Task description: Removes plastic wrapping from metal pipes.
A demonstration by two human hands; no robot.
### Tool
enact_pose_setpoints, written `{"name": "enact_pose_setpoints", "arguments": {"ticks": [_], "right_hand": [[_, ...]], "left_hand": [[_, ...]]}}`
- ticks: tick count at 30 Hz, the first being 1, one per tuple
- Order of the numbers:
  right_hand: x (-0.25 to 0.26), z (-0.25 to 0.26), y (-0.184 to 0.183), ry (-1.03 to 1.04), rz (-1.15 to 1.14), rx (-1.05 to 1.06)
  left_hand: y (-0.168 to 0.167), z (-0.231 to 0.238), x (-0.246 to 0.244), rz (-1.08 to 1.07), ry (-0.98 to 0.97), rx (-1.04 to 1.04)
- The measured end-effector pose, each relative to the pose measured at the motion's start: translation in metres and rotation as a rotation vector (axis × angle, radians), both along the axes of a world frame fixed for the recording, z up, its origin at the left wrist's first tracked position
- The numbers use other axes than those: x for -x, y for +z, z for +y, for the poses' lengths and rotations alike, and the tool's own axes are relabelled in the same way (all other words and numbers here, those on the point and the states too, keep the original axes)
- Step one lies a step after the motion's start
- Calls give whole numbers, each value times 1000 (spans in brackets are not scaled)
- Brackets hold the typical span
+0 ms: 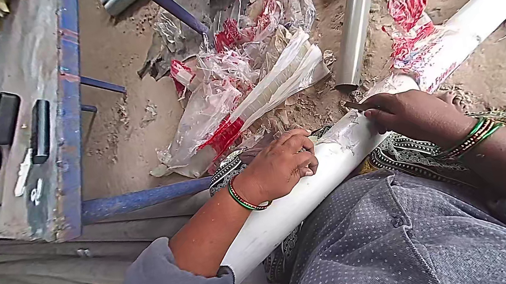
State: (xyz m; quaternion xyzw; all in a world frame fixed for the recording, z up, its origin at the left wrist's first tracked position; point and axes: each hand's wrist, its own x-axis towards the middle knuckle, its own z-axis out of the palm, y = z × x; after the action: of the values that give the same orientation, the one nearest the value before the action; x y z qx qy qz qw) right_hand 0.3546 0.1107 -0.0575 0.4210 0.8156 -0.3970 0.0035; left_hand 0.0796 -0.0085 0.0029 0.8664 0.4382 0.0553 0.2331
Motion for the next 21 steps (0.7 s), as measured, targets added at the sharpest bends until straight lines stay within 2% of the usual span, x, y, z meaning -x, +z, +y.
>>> {"name": "enact_pose_setpoints", "arguments": {"ticks": [4,10,16,18,21], "right_hand": [[0,0,-2,-2,14,-4],[0,-1,-2,-10,16,-8],[0,-5,-3,-37,45,-47],[0,-5,-2,-44,42,-44],[0,-5,-1,-39,50,-45]], "left_hand": [[0,0,1,-105,36,-48],[-3,-2,-1,51,119,44],[-6,-4,-9,91,216,-79],[-6,-3,-6,119,293,-89],[-3,1,0,144,451,14]]}}
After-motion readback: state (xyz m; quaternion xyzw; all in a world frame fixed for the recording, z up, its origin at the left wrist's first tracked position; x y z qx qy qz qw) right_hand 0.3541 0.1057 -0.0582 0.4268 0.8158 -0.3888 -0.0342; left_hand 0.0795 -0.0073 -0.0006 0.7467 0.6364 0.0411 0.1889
